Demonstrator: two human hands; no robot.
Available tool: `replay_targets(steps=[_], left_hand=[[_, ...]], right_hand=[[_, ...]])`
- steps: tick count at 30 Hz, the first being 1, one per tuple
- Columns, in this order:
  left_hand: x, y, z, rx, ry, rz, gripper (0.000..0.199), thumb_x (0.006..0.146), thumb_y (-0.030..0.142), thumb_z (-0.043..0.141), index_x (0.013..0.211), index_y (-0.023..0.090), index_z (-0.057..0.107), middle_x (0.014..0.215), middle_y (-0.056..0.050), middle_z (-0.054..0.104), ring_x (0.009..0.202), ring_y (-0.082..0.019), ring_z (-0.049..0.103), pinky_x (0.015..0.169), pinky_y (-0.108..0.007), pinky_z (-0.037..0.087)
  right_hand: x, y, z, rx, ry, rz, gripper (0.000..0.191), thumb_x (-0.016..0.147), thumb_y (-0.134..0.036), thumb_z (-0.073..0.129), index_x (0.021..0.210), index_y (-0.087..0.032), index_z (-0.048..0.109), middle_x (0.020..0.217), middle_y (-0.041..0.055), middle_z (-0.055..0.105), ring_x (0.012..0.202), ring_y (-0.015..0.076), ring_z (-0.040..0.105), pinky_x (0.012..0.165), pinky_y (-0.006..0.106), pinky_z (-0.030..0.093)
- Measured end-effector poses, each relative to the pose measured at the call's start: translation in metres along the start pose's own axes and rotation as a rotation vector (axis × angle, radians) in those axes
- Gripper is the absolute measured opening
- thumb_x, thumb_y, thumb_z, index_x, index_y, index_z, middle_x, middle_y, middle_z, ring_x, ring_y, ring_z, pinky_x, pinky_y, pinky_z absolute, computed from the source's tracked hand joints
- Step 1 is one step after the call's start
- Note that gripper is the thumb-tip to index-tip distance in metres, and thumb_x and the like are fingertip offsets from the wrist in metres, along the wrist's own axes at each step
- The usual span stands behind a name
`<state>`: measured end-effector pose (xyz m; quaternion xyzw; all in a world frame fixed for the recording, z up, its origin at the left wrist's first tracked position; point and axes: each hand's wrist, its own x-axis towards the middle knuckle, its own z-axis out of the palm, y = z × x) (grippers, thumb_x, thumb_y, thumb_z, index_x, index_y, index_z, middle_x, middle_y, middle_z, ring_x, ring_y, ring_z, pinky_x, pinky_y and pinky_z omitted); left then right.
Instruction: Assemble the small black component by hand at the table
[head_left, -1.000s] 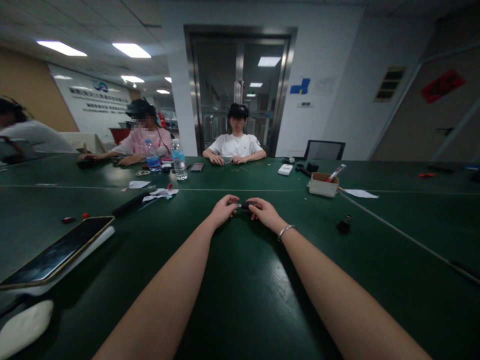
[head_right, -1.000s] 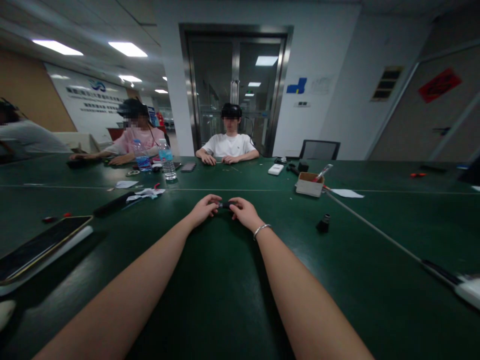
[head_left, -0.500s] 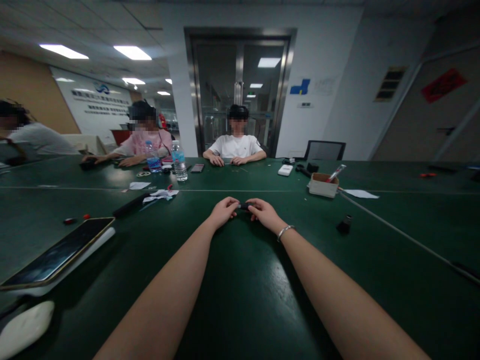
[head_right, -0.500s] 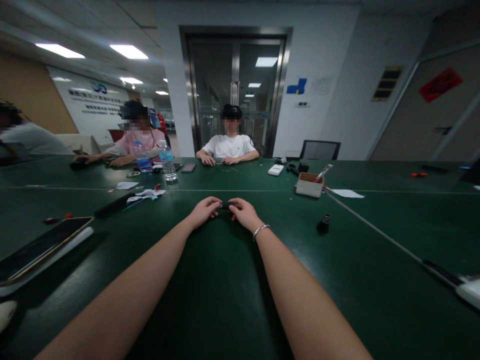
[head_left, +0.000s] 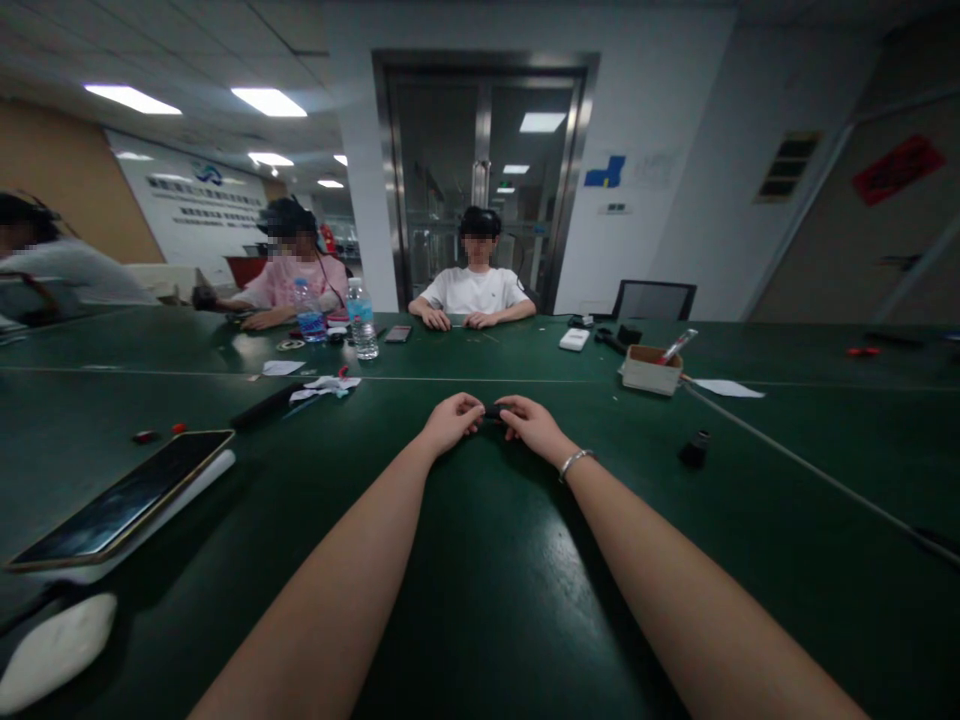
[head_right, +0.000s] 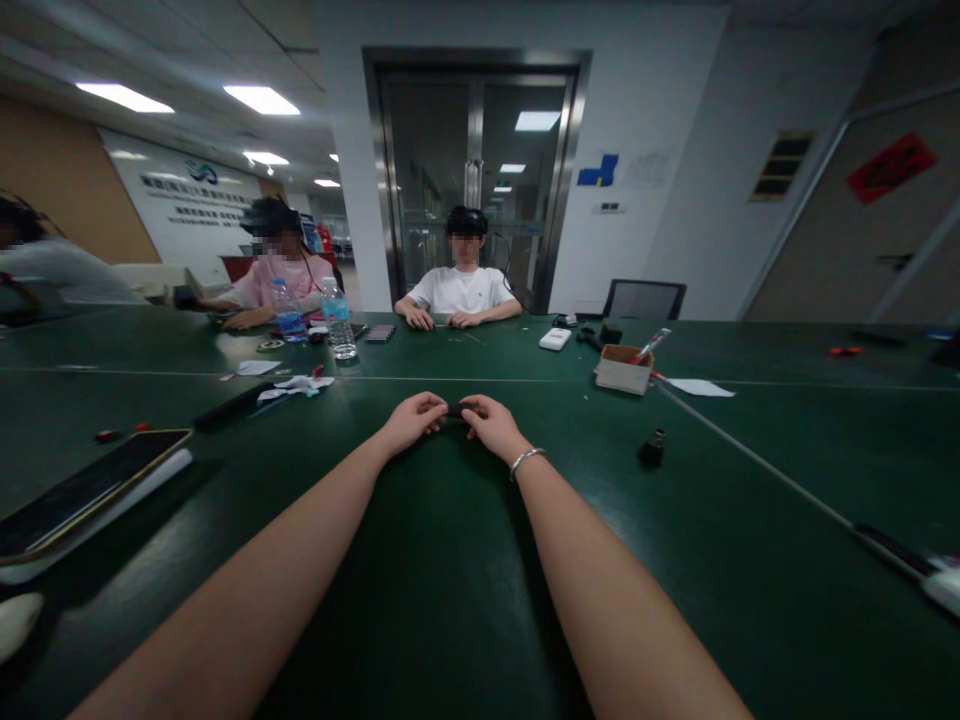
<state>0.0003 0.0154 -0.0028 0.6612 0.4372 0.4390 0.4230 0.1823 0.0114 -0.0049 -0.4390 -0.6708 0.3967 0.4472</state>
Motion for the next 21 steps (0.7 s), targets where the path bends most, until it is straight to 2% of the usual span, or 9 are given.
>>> replay_targets(steps=[8, 21], left_hand=[[0.0036, -0.0089, -0.0017, 0.081, -0.014, 0.065, 0.025, 0.074, 0.031, 0.067, 0.091, 0.014, 0.058, 0.071, 0.000, 0.060, 0.057, -0.010, 0.057, 0.056, -0.023, 0.044], [0.0032, -0.0064, -0.0031, 0.104, -0.061, 0.040, 0.028, 0.080, 0.042, 0.058, 0.087, 0.015, 0.057, 0.071, -0.002, 0.062, 0.061, -0.011, 0.057, 0.058, -0.025, 0.045]], right_hand=[[-0.0009, -0.0009, -0.0002, 0.002, -0.007, 0.001, 0.022, 0.082, -0.012, 0.053, 0.103, -0.014, 0.059, 0.070, -0.0008, 0.061, 0.046, 0.0060, 0.054, 0.046, 0.018, 0.043], [0.0016, 0.0027, 0.0000, 0.010, 0.004, -0.004, 0.021, 0.082, -0.014, 0.055, 0.103, -0.015, 0.059, 0.072, -0.0001, 0.061, 0.046, 0.0060, 0.054, 0.045, 0.018, 0.042]])
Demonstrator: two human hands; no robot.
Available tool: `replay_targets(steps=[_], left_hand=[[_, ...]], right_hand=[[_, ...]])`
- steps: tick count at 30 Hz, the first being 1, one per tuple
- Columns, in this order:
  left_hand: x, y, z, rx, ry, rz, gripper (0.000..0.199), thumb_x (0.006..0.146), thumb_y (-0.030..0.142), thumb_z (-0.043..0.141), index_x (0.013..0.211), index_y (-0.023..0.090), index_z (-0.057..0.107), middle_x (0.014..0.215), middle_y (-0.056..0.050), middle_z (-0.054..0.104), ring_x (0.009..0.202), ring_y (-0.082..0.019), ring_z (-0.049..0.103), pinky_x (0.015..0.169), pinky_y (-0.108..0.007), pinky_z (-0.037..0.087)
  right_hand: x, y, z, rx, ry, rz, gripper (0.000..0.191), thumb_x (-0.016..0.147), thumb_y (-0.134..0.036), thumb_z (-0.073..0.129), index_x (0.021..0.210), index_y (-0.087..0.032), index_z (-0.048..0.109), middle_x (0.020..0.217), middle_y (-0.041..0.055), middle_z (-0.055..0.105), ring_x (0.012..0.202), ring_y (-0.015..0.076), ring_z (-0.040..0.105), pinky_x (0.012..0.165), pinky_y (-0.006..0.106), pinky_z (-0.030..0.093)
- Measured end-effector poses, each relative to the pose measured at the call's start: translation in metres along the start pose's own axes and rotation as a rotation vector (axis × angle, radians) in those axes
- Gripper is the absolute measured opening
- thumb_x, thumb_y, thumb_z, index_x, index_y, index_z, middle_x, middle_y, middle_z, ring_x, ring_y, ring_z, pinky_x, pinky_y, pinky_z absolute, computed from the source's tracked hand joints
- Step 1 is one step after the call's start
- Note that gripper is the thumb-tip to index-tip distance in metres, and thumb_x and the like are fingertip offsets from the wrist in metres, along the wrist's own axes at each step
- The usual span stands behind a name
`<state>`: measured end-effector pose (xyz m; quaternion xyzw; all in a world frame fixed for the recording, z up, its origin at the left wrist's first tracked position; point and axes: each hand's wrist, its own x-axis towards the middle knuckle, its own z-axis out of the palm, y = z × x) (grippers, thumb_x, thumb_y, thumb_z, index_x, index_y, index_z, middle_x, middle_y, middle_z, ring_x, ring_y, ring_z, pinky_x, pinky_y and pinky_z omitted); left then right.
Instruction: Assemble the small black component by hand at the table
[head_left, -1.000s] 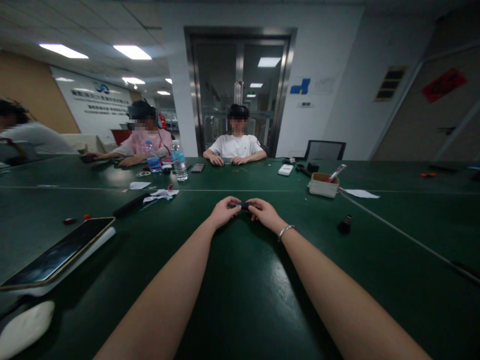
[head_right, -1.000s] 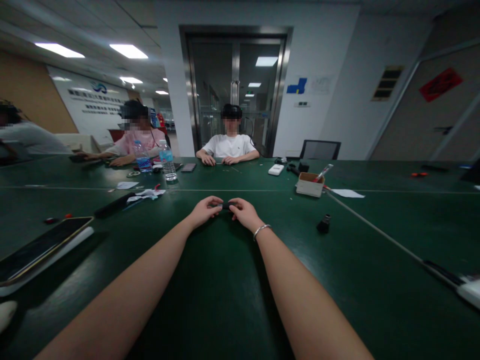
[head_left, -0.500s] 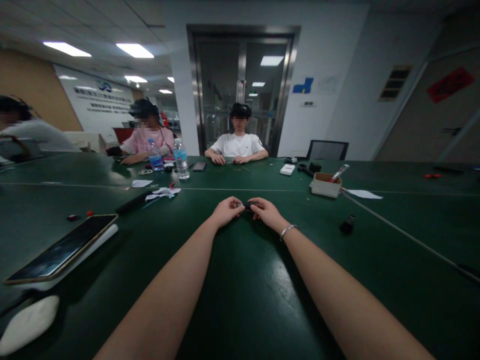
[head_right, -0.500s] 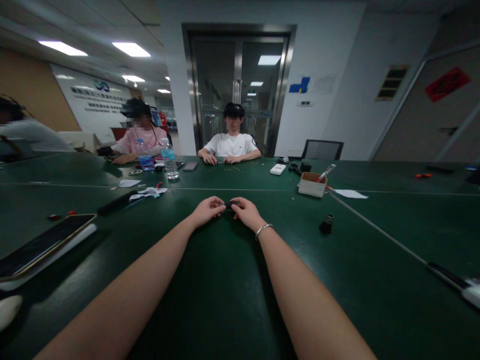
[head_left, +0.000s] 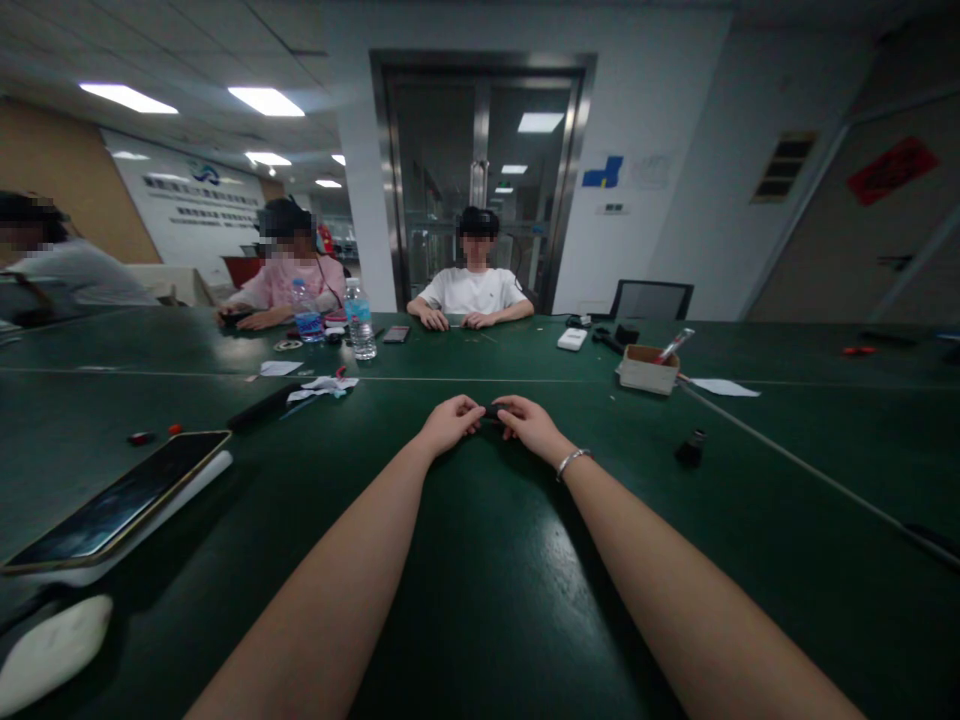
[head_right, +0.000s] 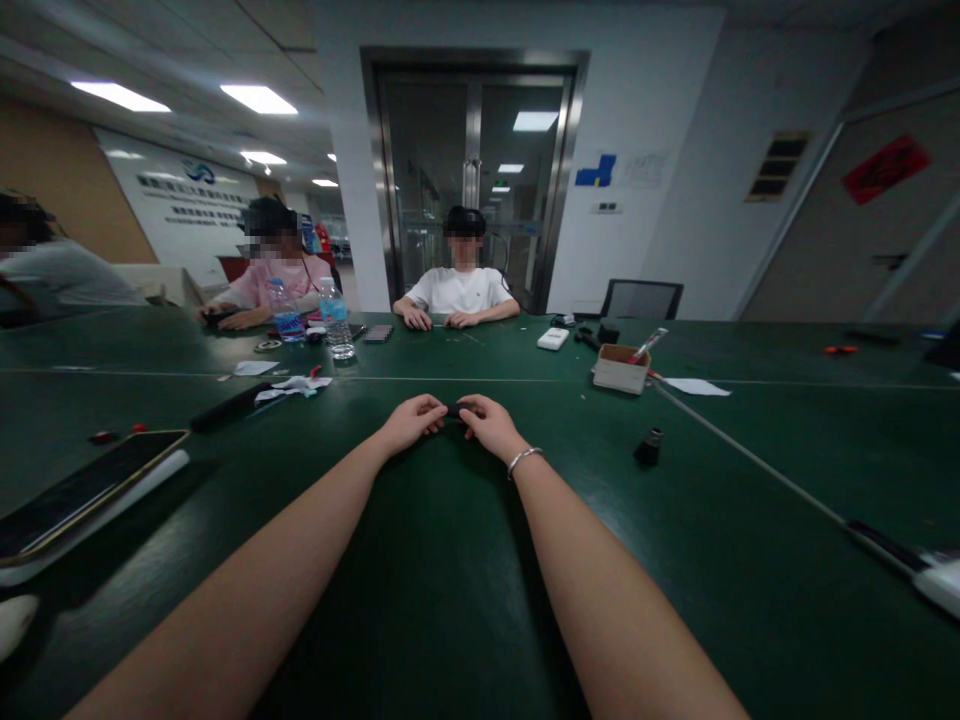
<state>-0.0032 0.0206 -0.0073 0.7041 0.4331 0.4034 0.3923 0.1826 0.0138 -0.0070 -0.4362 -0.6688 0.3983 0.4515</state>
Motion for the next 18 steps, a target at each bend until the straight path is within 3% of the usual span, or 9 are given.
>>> replay_targets(steps=[13, 18], left_hand=[[0.0000, 0.0011, 0.0012, 0.161, 0.012, 0.007, 0.038, 0.084, 0.051, 0.045, 0.081, 0.017, 0.061, 0.073, -0.003, 0.064, 0.062, -0.012, 0.058, 0.060, -0.025, 0.044], [-0.0020, 0.0047, -0.0005, 0.021, 0.086, 0.011, 0.038, 0.073, 0.037, 0.066, 0.104, 0.016, 0.061, 0.105, -0.009, 0.064, 0.065, -0.010, 0.056, 0.058, -0.023, 0.046]], right_hand=[[-0.0024, -0.0041, 0.0006, -0.010, -0.013, 0.001, 0.022, 0.081, -0.013, 0.054, 0.103, -0.014, 0.058, 0.069, -0.0012, 0.060, 0.048, 0.0067, 0.054, 0.047, 0.019, 0.043], [-0.0034, -0.0060, 0.0005, -0.010, -0.009, 0.013, 0.022, 0.081, -0.013, 0.054, 0.103, -0.014, 0.058, 0.068, -0.0014, 0.060, 0.047, 0.0065, 0.054, 0.047, 0.018, 0.043]])
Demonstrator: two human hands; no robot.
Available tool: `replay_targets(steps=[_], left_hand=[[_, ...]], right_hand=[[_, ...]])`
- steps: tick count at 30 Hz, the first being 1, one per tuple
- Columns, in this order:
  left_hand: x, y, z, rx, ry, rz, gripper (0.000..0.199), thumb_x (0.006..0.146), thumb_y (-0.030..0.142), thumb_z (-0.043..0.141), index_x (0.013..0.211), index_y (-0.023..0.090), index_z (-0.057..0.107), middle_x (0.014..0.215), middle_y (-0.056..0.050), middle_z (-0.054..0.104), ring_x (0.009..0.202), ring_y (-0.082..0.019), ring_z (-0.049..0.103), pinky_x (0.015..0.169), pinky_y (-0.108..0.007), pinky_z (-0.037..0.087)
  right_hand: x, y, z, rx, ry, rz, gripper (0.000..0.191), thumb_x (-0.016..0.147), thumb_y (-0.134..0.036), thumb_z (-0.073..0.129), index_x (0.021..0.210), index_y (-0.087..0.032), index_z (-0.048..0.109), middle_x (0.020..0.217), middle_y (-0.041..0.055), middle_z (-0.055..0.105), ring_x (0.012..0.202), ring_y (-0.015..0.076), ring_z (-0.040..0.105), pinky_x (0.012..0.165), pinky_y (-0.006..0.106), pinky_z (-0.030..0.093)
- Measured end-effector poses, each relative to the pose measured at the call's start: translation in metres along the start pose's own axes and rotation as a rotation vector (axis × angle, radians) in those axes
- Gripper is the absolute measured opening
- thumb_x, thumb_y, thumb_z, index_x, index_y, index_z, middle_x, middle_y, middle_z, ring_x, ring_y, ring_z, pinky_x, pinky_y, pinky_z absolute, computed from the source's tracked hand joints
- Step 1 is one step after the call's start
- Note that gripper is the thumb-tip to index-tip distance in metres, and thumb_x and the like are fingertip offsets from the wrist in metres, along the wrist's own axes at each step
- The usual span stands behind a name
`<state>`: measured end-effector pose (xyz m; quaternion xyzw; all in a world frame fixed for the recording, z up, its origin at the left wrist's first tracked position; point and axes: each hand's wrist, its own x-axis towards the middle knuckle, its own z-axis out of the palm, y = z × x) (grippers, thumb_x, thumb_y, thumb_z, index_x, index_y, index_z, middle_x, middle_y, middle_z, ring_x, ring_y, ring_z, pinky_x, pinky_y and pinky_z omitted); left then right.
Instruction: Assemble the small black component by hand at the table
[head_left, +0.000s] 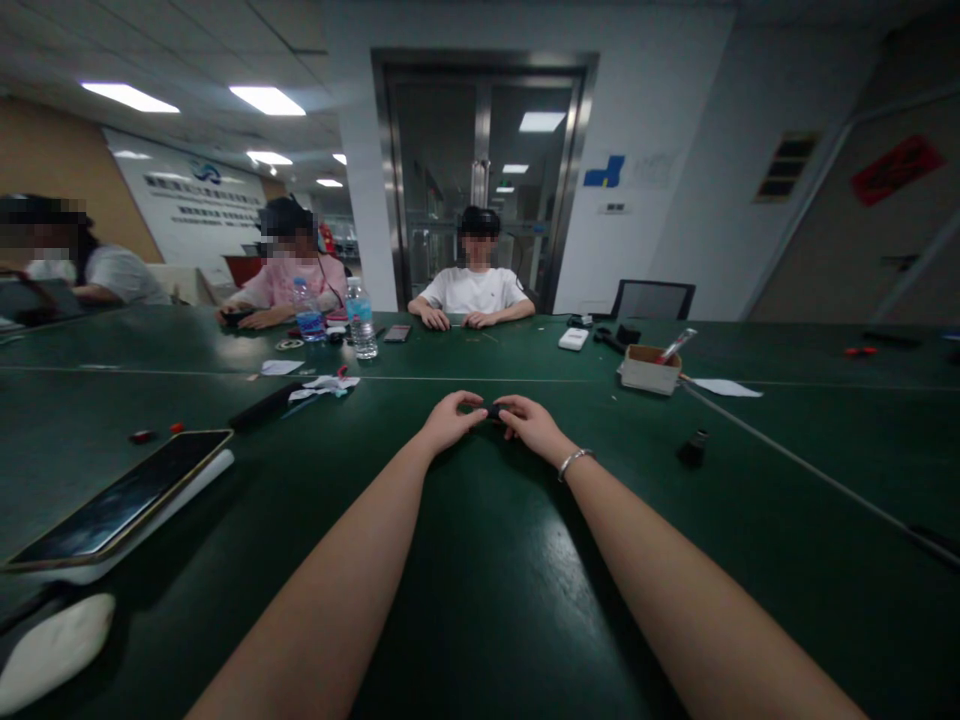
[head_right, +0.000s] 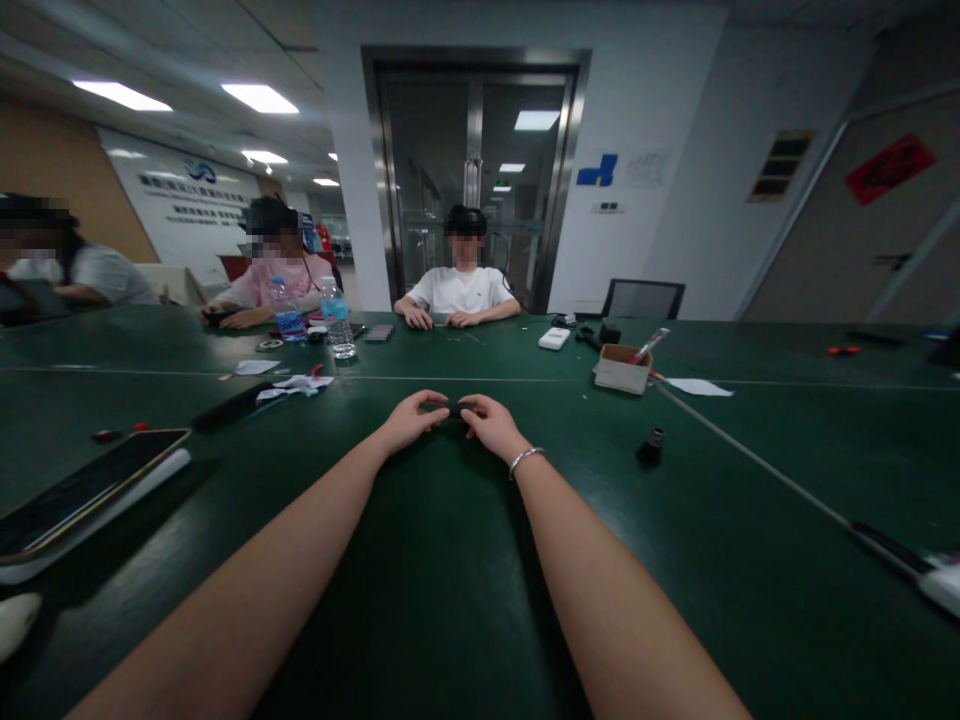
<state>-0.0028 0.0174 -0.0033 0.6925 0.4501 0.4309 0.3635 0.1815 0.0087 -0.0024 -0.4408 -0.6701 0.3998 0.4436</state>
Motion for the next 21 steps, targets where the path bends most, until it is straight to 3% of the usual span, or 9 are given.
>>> replay_targets(steps=[2, 6, 17, 21], left_hand=[[-0.0012, 0.0014, -0.0016, -0.036, 0.012, 0.005, 0.041, 0.070, 0.030, 0.069, 0.108, 0.015, 0.060, 0.111, -0.010, 0.062, 0.064, -0.008, 0.054, 0.058, -0.023, 0.046], [-0.0017, 0.0015, -0.0030, -0.046, -0.025, 0.006, 0.035, 0.072, 0.026, 0.067, 0.104, 0.014, 0.062, 0.099, -0.008, 0.064, 0.062, -0.008, 0.053, 0.057, -0.023, 0.046], [0.0006, -0.0008, 0.0027, -0.132, -0.040, -0.011, 0.023, 0.082, 0.037, 0.055, 0.091, 0.016, 0.056, 0.068, 0.001, 0.058, 0.053, -0.007, 0.051, 0.052, -0.021, 0.041], [0.0002, -0.0015, 0.0035, -0.119, -0.034, 0.002, 0.027, 0.075, 0.037, 0.064, 0.089, 0.015, 0.054, 0.066, 0.002, 0.057, 0.054, -0.008, 0.052, 0.052, -0.021, 0.040]], right_hand=[[-0.0007, -0.0012, -0.0001, 0.000, -0.005, 0.002, 0.022, 0.081, -0.012, 0.054, 0.102, -0.014, 0.058, 0.068, -0.0013, 0.060, 0.047, 0.0064, 0.054, 0.047, 0.018, 0.043], [-0.0010, -0.0012, -0.0003, 0.014, -0.007, -0.003, 0.021, 0.080, -0.013, 0.055, 0.102, -0.014, 0.059, 0.070, -0.0006, 0.062, 0.047, 0.0062, 0.055, 0.046, 0.017, 0.042], [0.0026, 0.0057, -0.0001, 0.018, 0.004, -0.023, 0.022, 0.081, -0.015, 0.057, 0.102, -0.015, 0.060, 0.070, -0.0006, 0.061, 0.046, 0.0063, 0.054, 0.047, 0.019, 0.044], [0.0016, 0.0034, 0.0001, 0.011, 0.012, -0.021, 0.022, 0.081, -0.014, 0.056, 0.102, -0.015, 0.060, 0.071, 0.0002, 0.062, 0.046, 0.0063, 0.054, 0.046, 0.018, 0.043]])
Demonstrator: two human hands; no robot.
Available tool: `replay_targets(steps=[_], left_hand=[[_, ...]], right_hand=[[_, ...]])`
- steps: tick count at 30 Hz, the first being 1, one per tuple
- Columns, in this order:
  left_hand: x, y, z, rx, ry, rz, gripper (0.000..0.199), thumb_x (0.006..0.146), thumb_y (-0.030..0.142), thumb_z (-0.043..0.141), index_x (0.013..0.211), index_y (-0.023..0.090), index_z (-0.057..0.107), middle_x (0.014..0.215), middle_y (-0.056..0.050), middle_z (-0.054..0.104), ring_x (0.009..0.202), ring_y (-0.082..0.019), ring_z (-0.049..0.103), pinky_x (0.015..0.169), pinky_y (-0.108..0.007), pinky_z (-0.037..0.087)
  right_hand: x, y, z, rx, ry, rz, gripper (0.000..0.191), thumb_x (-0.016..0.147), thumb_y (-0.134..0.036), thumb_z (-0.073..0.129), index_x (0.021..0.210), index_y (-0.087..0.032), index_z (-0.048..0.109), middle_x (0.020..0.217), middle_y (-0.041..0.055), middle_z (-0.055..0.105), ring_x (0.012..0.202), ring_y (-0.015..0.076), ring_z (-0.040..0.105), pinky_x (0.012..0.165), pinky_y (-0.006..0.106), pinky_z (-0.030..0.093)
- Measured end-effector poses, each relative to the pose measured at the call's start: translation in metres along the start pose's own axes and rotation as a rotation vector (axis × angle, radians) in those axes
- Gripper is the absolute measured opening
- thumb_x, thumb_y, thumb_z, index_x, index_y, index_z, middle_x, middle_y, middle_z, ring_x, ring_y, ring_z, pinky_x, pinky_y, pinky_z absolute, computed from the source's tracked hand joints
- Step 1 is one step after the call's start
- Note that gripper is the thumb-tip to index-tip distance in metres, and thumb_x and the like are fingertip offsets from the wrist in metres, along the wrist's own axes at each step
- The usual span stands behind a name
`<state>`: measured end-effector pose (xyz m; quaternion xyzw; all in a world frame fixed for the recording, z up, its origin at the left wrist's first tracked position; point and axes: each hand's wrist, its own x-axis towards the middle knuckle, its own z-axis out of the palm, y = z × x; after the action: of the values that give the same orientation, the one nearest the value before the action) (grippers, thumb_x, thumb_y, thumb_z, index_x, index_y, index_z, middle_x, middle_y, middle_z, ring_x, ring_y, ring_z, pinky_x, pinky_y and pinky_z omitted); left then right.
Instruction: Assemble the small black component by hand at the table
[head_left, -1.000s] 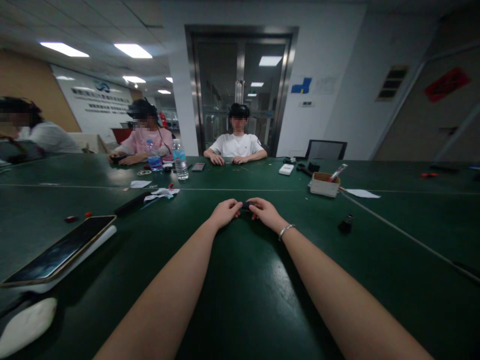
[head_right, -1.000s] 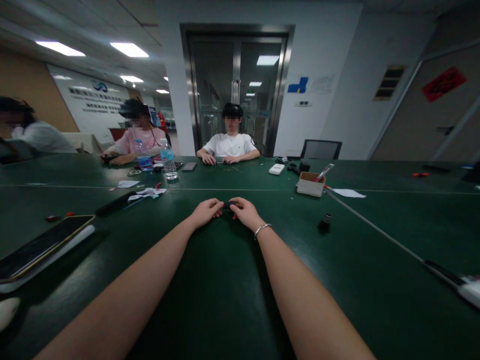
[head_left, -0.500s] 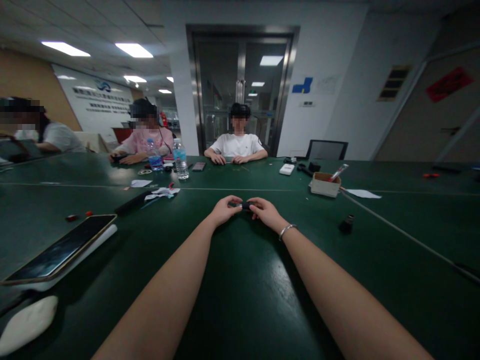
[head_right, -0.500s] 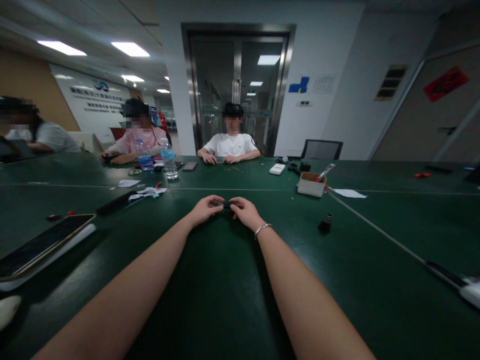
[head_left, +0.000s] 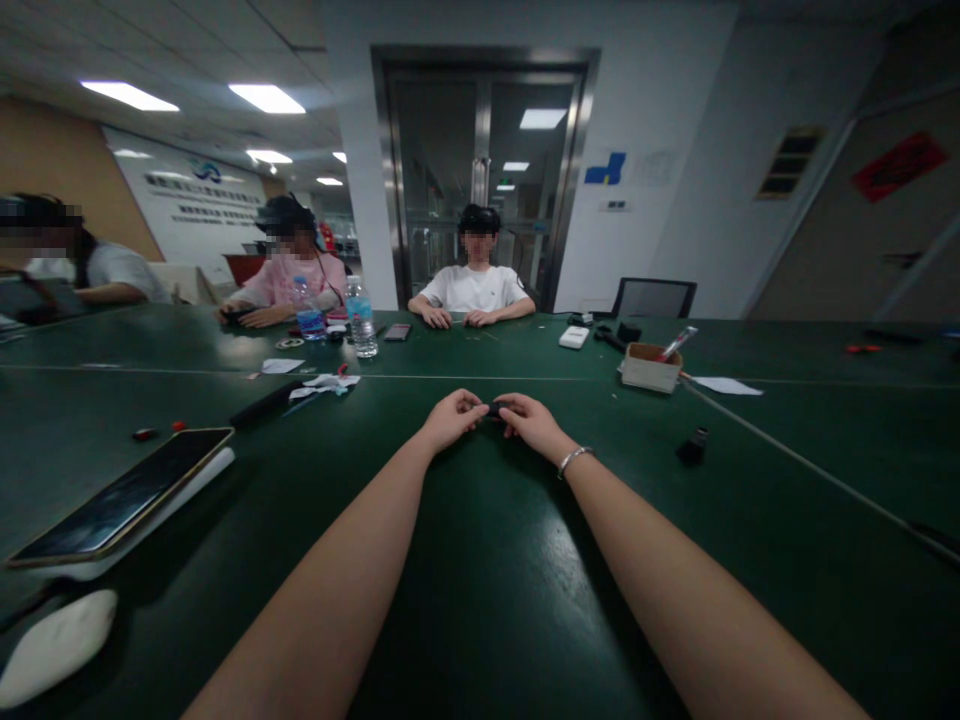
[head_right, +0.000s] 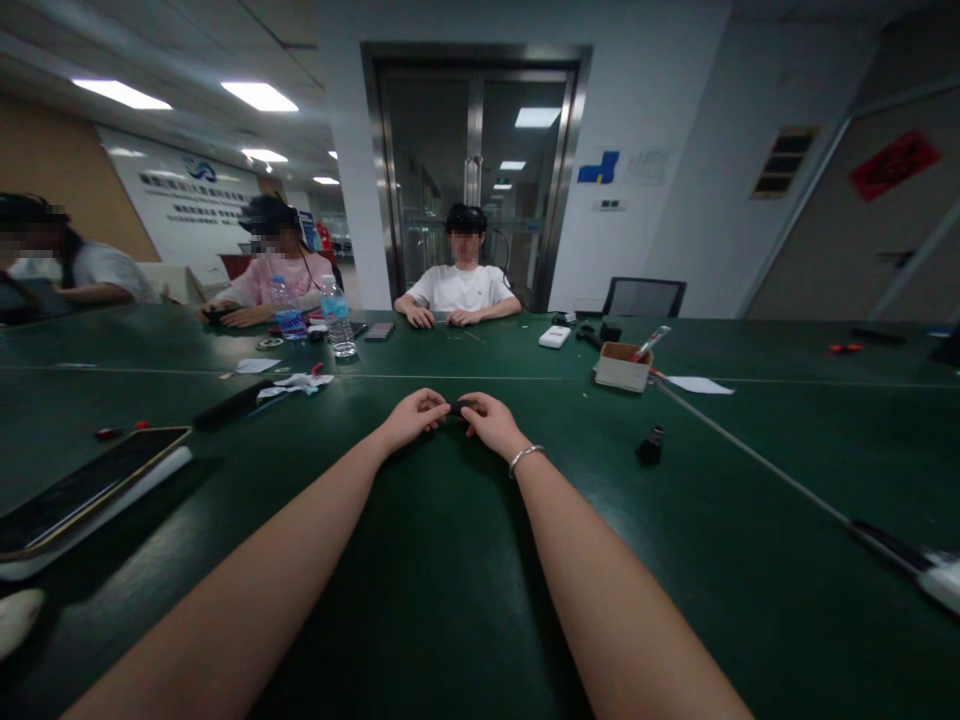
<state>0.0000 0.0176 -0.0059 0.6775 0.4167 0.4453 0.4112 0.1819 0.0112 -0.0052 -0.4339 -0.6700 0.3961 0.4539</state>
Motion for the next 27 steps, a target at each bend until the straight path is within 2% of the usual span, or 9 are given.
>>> replay_targets(steps=[5, 15, 21, 27], left_hand=[[-0.0011, 0.0017, -0.0011, -0.013, -0.030, 0.011, 0.027, 0.071, 0.031, 0.069, 0.087, 0.014, 0.055, 0.068, 0.001, 0.059, 0.058, -0.008, 0.053, 0.056, -0.023, 0.042], [0.0028, -0.0040, -0.0039, 0.059, -0.052, -0.020, 0.029, 0.079, 0.043, 0.059, 0.084, 0.014, 0.059, 0.070, -0.002, 0.062, 0.061, -0.010, 0.054, 0.060, -0.024, 0.043], [0.0024, -0.0034, -0.0034, 0.098, 0.008, -0.016, 0.031, 0.077, 0.043, 0.061, 0.090, 0.016, 0.058, 0.076, -0.001, 0.060, 0.060, -0.010, 0.054, 0.055, -0.022, 0.043], [0.0016, -0.0023, -0.0023, 0.054, -0.010, 0.004, 0.025, 0.077, 0.038, 0.061, 0.089, 0.016, 0.056, 0.071, 0.000, 0.057, 0.059, -0.009, 0.053, 0.054, -0.021, 0.042]], right_hand=[[0.0001, -0.0003, -0.0004, -0.002, -0.003, 0.011, 0.021, 0.082, -0.014, 0.054, 0.102, -0.015, 0.060, 0.072, 0.0004, 0.063, 0.046, 0.0057, 0.054, 0.045, 0.017, 0.041], [0.0005, 0.0013, -0.0007, 0.004, -0.006, -0.002, 0.021, 0.081, -0.014, 0.055, 0.102, -0.015, 0.059, 0.072, -0.0001, 0.062, 0.046, 0.0059, 0.054, 0.045, 0.018, 0.043], [-0.0006, -0.0015, -0.0001, -0.008, -0.003, 0.005, 0.021, 0.081, -0.014, 0.056, 0.101, -0.015, 0.060, 0.067, -0.0021, 0.060, 0.046, 0.0063, 0.054, 0.046, 0.018, 0.043], [-0.0009, -0.0012, -0.0005, 0.000, -0.009, 0.003, 0.021, 0.081, -0.013, 0.055, 0.102, -0.015, 0.060, 0.067, -0.0019, 0.060, 0.046, 0.0062, 0.053, 0.046, 0.018, 0.043]])
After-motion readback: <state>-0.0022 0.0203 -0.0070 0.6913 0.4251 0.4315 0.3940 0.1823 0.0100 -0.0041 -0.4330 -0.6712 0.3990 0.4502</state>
